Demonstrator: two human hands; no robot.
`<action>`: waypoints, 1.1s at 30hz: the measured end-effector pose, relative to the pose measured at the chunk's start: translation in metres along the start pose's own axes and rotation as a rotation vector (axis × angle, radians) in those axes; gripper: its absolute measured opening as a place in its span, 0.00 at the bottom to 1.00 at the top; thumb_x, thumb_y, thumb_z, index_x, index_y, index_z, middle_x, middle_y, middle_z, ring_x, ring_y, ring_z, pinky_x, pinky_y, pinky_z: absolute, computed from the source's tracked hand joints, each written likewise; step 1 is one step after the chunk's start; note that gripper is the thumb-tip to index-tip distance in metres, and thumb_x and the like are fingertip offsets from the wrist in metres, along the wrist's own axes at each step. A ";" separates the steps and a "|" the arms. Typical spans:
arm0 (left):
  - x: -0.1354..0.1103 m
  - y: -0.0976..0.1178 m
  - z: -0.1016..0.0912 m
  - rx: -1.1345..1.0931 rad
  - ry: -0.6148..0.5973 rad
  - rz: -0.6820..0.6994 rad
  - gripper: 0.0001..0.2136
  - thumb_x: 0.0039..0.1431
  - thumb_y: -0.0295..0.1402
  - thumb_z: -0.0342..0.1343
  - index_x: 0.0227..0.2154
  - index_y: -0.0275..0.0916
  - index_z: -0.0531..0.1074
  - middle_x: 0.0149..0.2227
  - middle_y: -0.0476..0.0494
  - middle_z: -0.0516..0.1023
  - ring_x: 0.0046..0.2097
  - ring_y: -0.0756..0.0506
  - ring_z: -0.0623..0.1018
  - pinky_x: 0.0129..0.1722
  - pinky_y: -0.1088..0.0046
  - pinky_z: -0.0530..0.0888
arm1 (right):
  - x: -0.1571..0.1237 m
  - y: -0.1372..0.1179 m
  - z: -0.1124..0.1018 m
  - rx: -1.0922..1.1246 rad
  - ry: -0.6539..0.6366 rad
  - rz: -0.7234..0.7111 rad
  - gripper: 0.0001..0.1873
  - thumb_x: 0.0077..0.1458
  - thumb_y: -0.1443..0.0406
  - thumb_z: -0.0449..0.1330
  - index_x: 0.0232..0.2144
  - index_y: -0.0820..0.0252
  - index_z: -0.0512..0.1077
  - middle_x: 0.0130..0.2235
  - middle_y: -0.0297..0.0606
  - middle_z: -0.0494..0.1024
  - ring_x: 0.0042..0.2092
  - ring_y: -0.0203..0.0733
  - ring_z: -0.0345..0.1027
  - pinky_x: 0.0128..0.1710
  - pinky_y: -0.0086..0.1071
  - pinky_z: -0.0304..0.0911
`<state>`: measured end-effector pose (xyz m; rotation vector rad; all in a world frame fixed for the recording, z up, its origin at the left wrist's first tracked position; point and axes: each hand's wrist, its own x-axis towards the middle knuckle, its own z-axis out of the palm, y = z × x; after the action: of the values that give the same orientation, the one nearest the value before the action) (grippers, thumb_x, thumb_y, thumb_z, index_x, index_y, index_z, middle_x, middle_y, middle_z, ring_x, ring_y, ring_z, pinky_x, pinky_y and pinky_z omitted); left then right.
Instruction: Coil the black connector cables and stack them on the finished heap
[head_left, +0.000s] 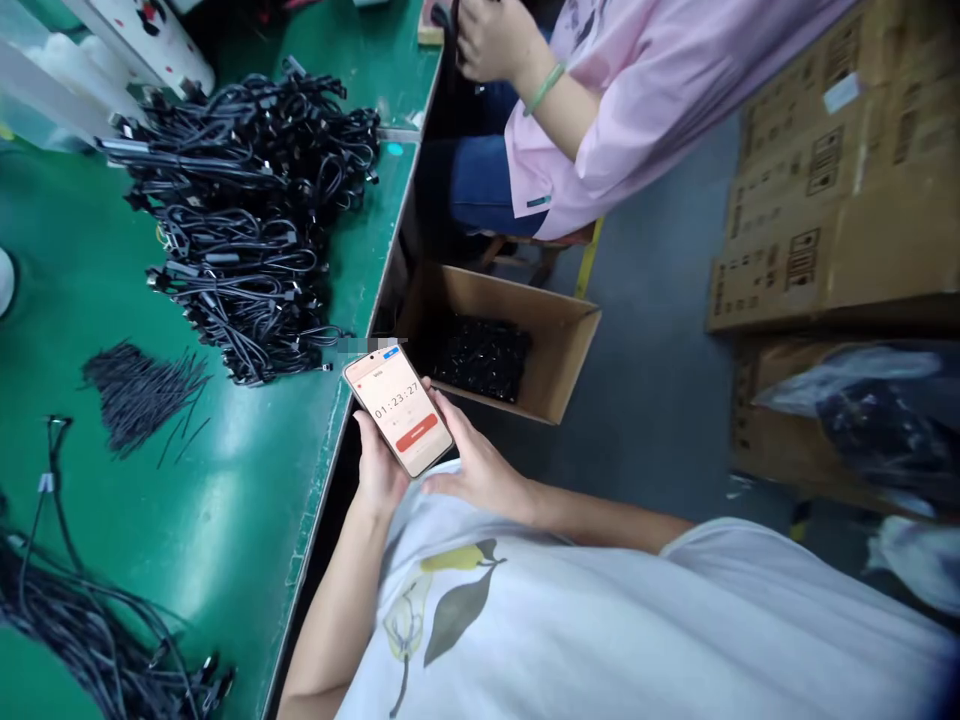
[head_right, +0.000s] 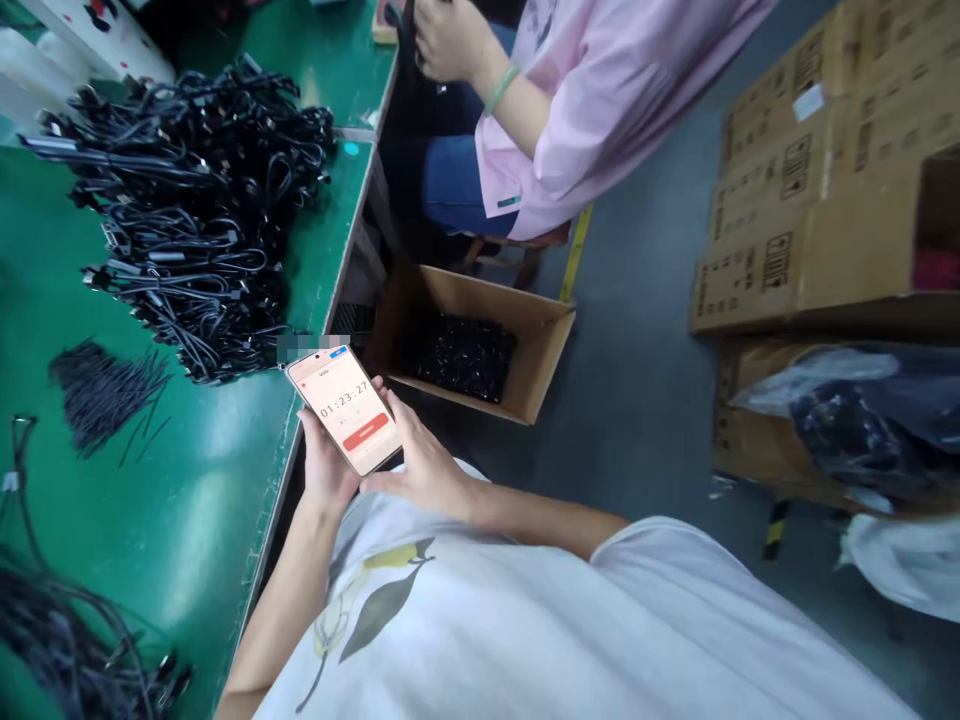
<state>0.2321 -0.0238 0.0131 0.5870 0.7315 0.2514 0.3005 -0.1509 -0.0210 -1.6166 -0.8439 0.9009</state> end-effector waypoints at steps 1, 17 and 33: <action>0.003 -0.002 0.001 -0.001 -0.001 0.009 0.33 0.58 0.60 0.45 0.53 0.39 0.73 0.59 0.38 0.72 0.65 0.37 0.64 0.60 0.62 0.68 | 0.001 0.001 0.001 -0.013 0.006 0.002 0.66 0.43 0.46 0.68 0.70 0.55 0.32 0.70 0.54 0.43 0.70 0.56 0.38 0.68 0.53 0.45; 0.021 -0.010 0.001 0.018 -0.028 0.024 0.35 0.60 0.61 0.39 0.55 0.39 0.71 0.62 0.39 0.68 0.65 0.37 0.64 0.61 0.60 0.66 | 0.015 0.003 0.010 -0.266 0.072 0.080 0.68 0.45 0.58 0.71 0.68 0.54 0.23 0.69 0.54 0.45 0.70 0.57 0.39 0.68 0.55 0.45; 0.021 -0.013 -0.010 -0.038 -0.035 0.045 0.35 0.62 0.60 0.35 0.55 0.38 0.71 0.61 0.40 0.70 0.68 0.38 0.59 0.65 0.59 0.62 | 0.020 0.001 0.017 -0.339 0.055 0.088 0.71 0.43 0.57 0.72 0.68 0.53 0.21 0.68 0.54 0.47 0.69 0.58 0.42 0.67 0.55 0.48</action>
<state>0.2403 -0.0215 -0.0118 0.5708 0.6791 0.2949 0.2953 -0.1265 -0.0277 -1.9758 -0.9292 0.8003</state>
